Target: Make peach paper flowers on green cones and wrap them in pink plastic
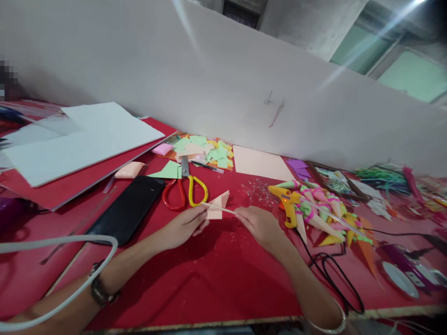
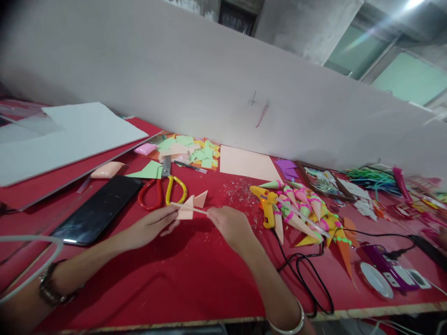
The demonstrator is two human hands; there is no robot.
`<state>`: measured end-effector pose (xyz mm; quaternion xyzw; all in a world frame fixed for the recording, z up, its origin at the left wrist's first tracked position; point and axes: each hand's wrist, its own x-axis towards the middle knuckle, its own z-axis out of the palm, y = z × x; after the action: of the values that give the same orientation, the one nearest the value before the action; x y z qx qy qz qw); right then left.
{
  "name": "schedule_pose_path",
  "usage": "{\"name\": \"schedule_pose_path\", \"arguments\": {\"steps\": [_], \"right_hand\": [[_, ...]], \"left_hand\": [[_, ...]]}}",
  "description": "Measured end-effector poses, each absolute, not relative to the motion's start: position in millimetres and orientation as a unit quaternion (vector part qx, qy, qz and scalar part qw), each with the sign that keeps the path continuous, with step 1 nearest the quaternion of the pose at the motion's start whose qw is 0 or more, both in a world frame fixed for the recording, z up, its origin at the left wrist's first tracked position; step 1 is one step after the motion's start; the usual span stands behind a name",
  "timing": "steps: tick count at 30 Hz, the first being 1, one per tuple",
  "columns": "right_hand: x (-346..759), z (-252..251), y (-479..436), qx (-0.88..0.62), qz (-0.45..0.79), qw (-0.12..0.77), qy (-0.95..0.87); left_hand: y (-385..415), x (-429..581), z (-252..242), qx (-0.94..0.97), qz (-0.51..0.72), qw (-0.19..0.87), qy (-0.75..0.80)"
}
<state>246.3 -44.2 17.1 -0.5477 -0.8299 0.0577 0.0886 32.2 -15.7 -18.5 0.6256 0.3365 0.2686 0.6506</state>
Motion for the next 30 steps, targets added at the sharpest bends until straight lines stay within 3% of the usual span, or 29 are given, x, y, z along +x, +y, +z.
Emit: {"name": "schedule_pose_path", "arguments": {"steps": [5,12,21,27,30], "right_hand": [[248,-2,-47,-0.525,0.156,0.177,-0.818],[252,-2,-49,-0.511,0.142,0.165,-0.832],[238,-5,-50,-0.528,0.117,0.153,-0.827],[225,-6,-51,-0.478,0.354,0.236,-0.769],[227,-7,-52,-0.485,0.393,0.243,-0.742]], "left_hand": [[-8,25,-9,0.638,0.195,0.694,0.273],[-6,24,-10,0.484,0.209,0.812,0.251],[-17,33,-10,0.621,0.260,0.667,0.320],[-25,38,-11,0.711,0.212,0.613,0.273],[-27,39,-13,0.715,0.213,0.615,0.255]]}}
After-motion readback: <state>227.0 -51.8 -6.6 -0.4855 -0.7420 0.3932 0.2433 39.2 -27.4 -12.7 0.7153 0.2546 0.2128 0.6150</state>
